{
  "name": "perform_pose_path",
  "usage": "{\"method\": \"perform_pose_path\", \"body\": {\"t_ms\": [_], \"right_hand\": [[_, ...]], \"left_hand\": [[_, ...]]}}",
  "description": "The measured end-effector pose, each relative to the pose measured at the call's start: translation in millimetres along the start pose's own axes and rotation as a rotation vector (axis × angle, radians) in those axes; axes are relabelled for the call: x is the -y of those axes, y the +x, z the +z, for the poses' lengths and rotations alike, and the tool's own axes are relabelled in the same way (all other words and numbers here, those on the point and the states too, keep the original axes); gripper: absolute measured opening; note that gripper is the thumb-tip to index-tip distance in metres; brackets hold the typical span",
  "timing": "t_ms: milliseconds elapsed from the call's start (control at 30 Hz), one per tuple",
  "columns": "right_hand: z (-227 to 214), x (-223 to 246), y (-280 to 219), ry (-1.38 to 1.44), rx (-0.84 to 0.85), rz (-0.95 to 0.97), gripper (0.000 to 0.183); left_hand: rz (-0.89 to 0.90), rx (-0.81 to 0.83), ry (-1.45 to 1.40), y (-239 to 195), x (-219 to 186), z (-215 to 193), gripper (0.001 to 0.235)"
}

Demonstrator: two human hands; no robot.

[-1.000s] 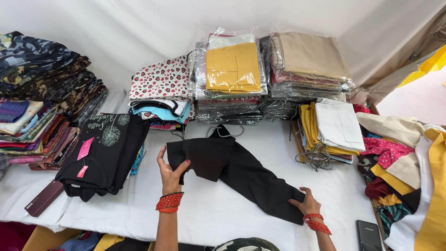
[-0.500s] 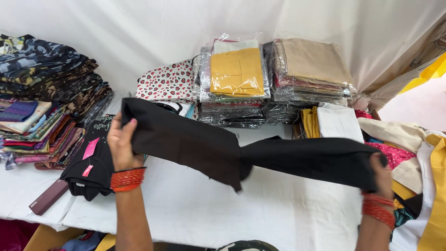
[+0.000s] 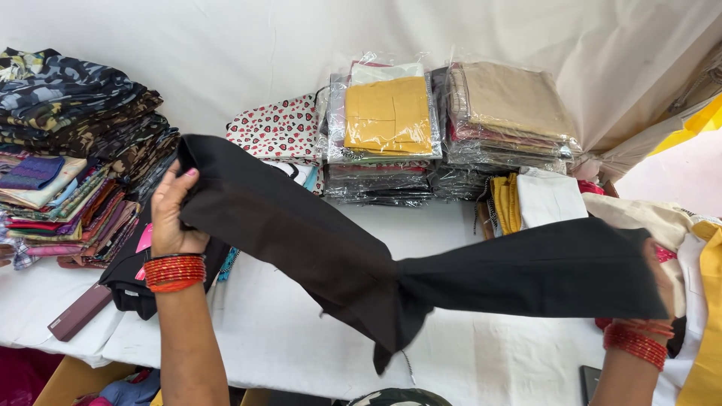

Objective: Fold and organize various pairs of trousers on a packing table.

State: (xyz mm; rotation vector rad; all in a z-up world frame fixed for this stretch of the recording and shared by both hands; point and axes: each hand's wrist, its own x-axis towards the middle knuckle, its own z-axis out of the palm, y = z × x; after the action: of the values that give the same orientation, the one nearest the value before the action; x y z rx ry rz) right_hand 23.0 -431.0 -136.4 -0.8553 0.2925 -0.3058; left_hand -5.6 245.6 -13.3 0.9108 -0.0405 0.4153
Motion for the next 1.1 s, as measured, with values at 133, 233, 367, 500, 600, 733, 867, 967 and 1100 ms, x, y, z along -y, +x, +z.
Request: {"method": "perform_pose_path", "body": {"t_ms": [133, 233, 367, 500, 600, 733, 867, 967, 1100], "right_hand": [[-37, -29, 18, -0.089, 0.046, 0.108, 0.035], [-42, -39, 11, -0.065, 0.24, 0.118, 0.031], [-42, -37, -3, -0.044, 0.247, 0.108, 0.033], [-84, -38, 6, 0.071, 0.081, 0.063, 0.025], [-106, -31, 9, 0.13, 0.166, 0.091, 0.028], [-80, -31, -3, 0.109, 0.115, 0.014, 0.039], [-111, -87, 38, 0.135, -0.029, 0.076, 0.024], [-171, -152, 76, -0.037, -0.036, 0.215, 0.019], [-234, -207, 83, -0.08, -0.086, 0.354, 0.022]], "left_hand": [[0.024, 0.028, 0.017, 4, -19, 18, 0.04], [0.035, 0.07, 0.031, 8, -20, 27, 0.041], [0.05, 0.102, 0.023, 14, -19, 19, 0.039], [0.033, 0.098, 0.007, 20, -18, 3, 0.039], [0.007, 0.067, -0.023, 20, -19, -9, 0.035], [-0.051, -0.028, -0.036, 33, 2, -33, 0.024], [-0.145, -0.187, 0.641, 68, 123, -135, 0.037], [-0.087, -0.192, 1.088, 64, 242, -266, 0.042], [-0.221, -0.306, 0.989, -4, 333, -298, 0.058]]}}
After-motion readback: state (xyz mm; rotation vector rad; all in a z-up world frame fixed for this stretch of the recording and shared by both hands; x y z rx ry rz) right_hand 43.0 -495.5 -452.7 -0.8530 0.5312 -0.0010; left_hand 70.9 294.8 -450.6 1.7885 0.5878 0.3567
